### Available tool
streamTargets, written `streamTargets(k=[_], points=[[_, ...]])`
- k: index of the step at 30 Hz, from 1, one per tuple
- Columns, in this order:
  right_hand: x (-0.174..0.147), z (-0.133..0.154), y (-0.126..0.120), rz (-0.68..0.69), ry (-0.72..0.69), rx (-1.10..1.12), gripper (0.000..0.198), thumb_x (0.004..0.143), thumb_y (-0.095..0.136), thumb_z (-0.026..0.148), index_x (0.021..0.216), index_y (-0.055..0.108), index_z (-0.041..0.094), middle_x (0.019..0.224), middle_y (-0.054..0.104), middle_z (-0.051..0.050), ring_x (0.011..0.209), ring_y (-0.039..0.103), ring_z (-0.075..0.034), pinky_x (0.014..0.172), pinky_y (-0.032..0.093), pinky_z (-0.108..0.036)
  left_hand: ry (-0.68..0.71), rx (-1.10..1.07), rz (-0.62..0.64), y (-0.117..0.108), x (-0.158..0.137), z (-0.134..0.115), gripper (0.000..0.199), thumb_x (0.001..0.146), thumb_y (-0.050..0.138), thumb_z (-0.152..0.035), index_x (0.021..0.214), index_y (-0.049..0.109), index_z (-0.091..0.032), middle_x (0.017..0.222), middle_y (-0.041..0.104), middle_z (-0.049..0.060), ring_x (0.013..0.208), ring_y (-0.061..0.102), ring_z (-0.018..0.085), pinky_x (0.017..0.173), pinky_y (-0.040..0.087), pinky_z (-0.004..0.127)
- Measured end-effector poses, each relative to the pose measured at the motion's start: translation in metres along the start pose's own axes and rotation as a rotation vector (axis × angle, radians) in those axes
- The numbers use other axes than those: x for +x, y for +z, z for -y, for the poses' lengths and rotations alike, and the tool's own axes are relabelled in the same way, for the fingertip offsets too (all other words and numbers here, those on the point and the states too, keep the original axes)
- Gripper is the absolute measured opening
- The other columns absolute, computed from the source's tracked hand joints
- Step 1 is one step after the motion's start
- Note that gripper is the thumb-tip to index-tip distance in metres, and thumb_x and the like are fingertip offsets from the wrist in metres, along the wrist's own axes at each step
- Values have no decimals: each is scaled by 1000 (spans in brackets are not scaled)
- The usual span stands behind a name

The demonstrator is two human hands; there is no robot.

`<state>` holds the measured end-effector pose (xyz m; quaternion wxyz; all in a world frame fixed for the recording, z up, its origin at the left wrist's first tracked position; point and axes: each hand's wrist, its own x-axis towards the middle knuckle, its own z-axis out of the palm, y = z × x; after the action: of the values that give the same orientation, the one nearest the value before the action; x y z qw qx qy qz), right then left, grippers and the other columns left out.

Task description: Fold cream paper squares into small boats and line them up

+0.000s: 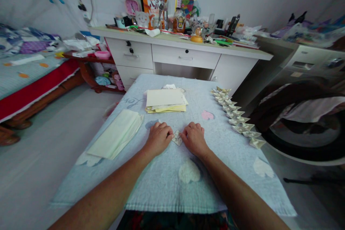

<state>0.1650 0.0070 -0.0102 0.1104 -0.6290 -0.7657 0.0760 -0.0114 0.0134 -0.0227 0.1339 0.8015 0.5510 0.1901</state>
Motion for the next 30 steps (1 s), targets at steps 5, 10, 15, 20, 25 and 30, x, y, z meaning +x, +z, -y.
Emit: streamTargets(k=[5,10,15,20,25,30], points=[[0,1,-2,16,7,-16,25,88,54,41,81,65,19,97,57,-8,96,45,-23,80,30,-34,-10,-18,-14,0,0,-1,9,82,58,-27,85,64,-22,91,61,3,94,48,24,81,36,37],[0,1,-1,14,2,-27,25,89,53,40,82,65,20,97,57,-8,96,45,-23,80,30,-34,148,-125,9,-2,0,-3,31,83,51,-16,108,65,-28,101,61,3,98,48,21,89,36,37],[1,0,-1,23,6,-24,25,89,53,40,82,66,20,97,57,-8,96,45,-23,79,30,-34,159,-147,54,-2,2,-2,33,86,46,-16,107,69,-27,98,63,5,96,49,21,89,38,37],[0,-1,-2,7,-11,4,26,88,54,43,81,64,20,95,56,-7,95,45,-23,79,30,-34,153,-141,35,-1,4,-2,27,89,49,-26,104,71,-27,95,63,4,93,51,20,88,39,35],[-3,2,-1,-4,-5,-23,32,83,57,52,84,62,20,97,54,-8,96,44,-25,80,31,-35,127,-127,41,2,5,0,25,86,53,-24,104,70,-28,96,62,4,95,51,21,87,38,35],[-4,3,-2,-18,33,-53,35,81,59,54,90,60,20,100,53,-8,95,44,-25,79,31,-36,114,-112,43,2,5,1,25,84,56,-23,104,70,-29,96,61,4,96,50,21,87,38,35]])
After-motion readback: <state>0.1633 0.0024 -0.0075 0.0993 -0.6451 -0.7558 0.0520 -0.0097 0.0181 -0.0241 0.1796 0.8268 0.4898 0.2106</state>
